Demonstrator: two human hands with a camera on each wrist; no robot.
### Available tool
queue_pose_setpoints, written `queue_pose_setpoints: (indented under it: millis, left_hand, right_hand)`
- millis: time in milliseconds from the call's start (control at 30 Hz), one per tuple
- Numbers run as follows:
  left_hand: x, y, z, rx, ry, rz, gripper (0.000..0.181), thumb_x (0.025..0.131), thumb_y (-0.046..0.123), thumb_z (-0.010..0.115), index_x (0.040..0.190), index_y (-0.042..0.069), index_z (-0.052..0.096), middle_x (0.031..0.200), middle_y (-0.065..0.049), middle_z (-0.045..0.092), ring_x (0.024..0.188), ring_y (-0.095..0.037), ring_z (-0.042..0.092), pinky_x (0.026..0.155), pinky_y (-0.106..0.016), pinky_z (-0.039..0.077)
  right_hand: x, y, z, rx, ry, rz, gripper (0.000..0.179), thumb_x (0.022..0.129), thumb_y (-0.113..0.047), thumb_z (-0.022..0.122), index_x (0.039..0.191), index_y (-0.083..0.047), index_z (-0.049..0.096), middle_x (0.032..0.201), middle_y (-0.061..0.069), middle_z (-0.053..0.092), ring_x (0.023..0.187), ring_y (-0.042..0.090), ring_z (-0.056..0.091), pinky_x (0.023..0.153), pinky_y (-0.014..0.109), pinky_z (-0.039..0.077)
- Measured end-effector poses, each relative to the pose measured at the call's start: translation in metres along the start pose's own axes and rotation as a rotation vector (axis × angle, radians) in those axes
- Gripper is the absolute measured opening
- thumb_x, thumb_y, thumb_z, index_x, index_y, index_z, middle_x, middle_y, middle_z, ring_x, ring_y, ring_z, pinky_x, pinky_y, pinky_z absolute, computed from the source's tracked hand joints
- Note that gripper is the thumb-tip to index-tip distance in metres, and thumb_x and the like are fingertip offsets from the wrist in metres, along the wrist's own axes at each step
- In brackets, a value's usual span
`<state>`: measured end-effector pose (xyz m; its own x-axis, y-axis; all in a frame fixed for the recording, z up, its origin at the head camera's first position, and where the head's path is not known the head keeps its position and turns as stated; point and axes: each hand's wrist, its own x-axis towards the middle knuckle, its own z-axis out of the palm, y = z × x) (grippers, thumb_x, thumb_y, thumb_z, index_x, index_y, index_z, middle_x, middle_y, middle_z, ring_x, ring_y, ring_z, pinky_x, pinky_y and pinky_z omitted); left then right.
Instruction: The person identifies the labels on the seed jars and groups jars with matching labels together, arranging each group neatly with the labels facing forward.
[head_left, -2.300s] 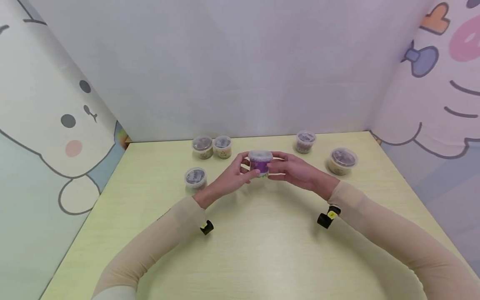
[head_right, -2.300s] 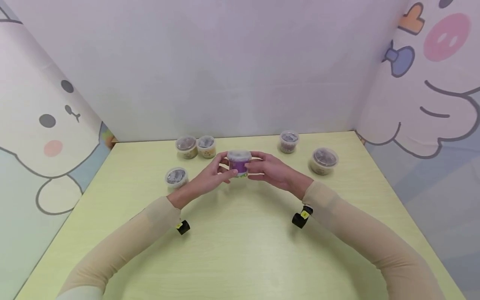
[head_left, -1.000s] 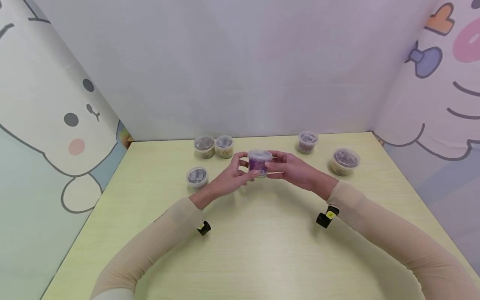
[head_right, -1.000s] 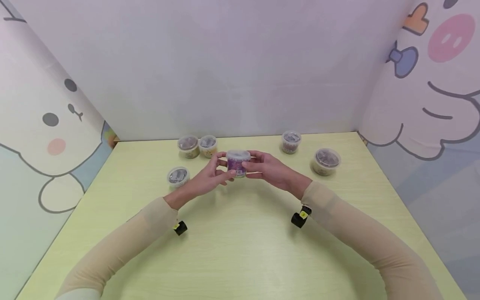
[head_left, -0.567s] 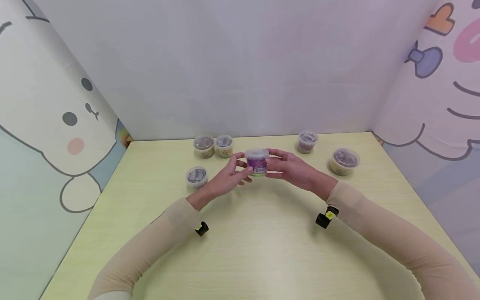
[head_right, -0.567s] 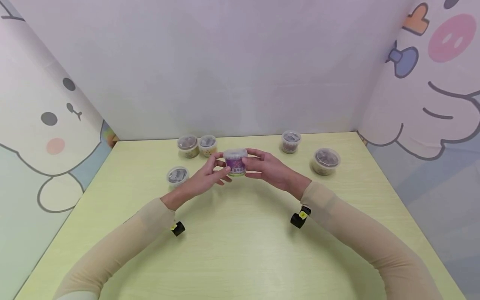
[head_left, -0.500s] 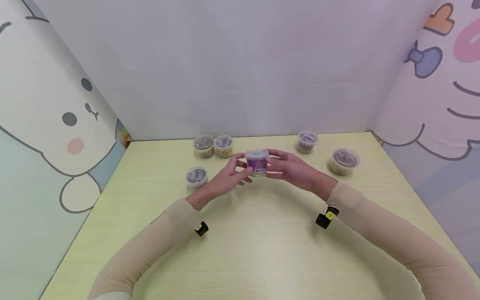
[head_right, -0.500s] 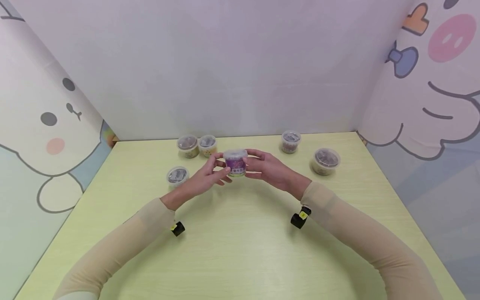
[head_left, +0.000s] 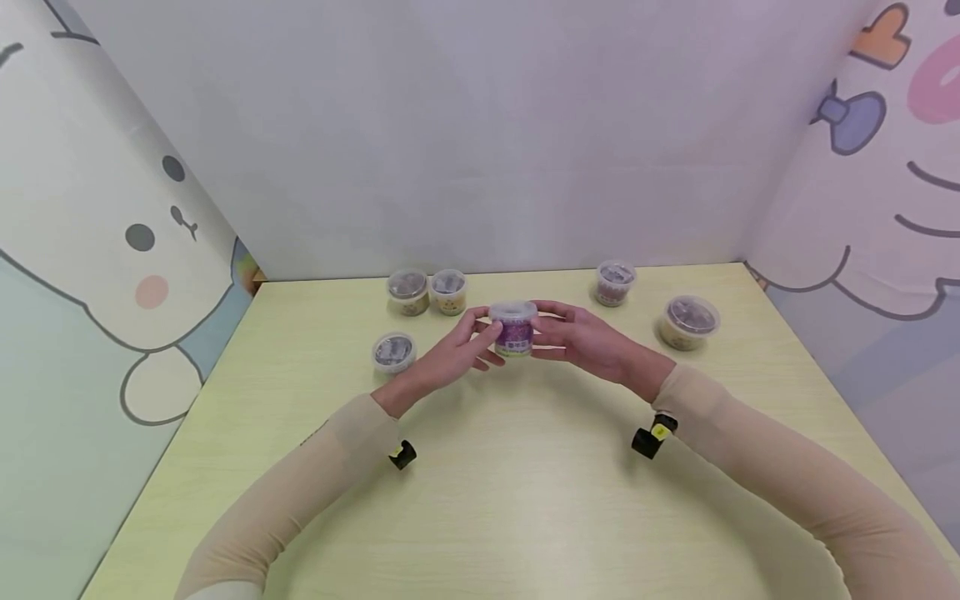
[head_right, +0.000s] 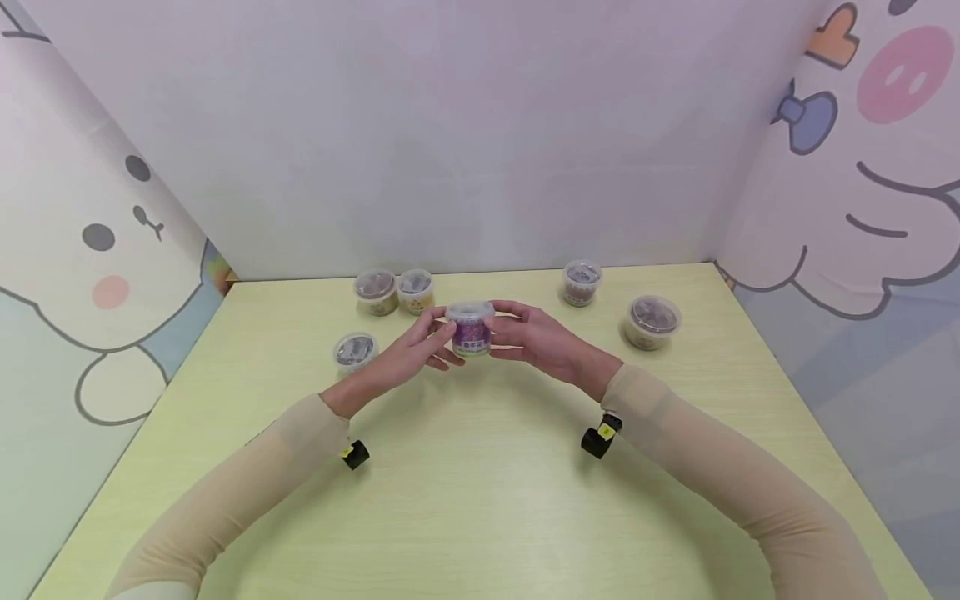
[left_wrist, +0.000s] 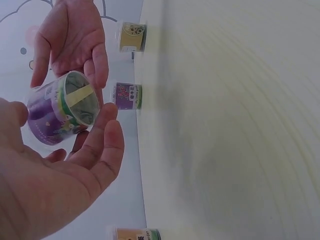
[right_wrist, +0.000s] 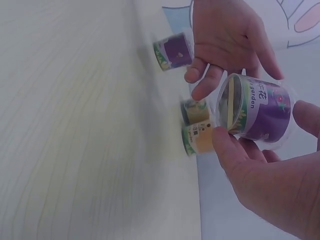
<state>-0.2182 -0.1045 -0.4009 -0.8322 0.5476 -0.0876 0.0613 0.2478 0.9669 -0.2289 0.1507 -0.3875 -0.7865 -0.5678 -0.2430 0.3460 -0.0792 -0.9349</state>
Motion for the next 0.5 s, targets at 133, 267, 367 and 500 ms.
queue_pose_setpoints:
  millis: [133, 267, 367, 500]
  left_hand:
    - [-0.0001, -0.001, -0.0007, -0.01, -0.001, -0.005, 0.054, 0.111, 0.043, 0.037, 0.153, 0.013, 0.025, 0.128, -0.018, 0.052, 0.11, -0.044, 0.065, 0.096, -0.057, 0.051]
    - [-0.0016, -0.0004, -0.0006, -0.001, -0.004, -0.017, 0.054, 0.111, 0.043, 0.036, 0.154, 0.013, 0.025, 0.129, -0.016, 0.054, 0.108, -0.037, 0.067, 0.094, -0.052, 0.053]
    - [-0.0023, 0.0001, -0.001, 0.009, -0.006, -0.019, 0.054, 0.111, 0.043, 0.035, 0.154, 0.012, 0.025, 0.129, -0.016, 0.054, 0.107, -0.034, 0.068, 0.093, -0.049, 0.054]
    - [-0.0025, -0.0008, -0.002, 0.007, -0.012, -0.012, 0.053, 0.111, 0.041, 0.033, 0.154, 0.011, 0.026, 0.128, -0.018, 0.054, 0.108, -0.036, 0.067, 0.092, -0.049, 0.054]
  right_hand:
    - [0.0008, 0.0014, 0.0014, -0.012, -0.014, -0.002, 0.067, 0.107, -0.022, 0.053, 0.16, -0.003, 0.016, 0.15, 0.021, 0.041, 0.134, 0.037, 0.048, 0.112, 0.05, 0.039]
    - [0.0012, 0.0028, 0.0013, -0.014, -0.02, -0.003, 0.067, 0.107, -0.02, 0.053, 0.16, -0.002, 0.016, 0.15, 0.022, 0.04, 0.135, 0.037, 0.047, 0.113, 0.05, 0.038]
    - [0.0009, 0.0026, 0.0017, -0.011, -0.032, -0.006, 0.065, 0.107, -0.015, 0.052, 0.16, -0.002, 0.016, 0.15, 0.021, 0.039, 0.131, 0.032, 0.051, 0.113, 0.05, 0.038]
    - [0.0011, 0.0026, 0.0014, -0.014, -0.056, -0.013, 0.064, 0.105, -0.011, 0.052, 0.159, -0.001, 0.018, 0.149, 0.02, 0.04, 0.126, 0.027, 0.055, 0.113, 0.05, 0.037]
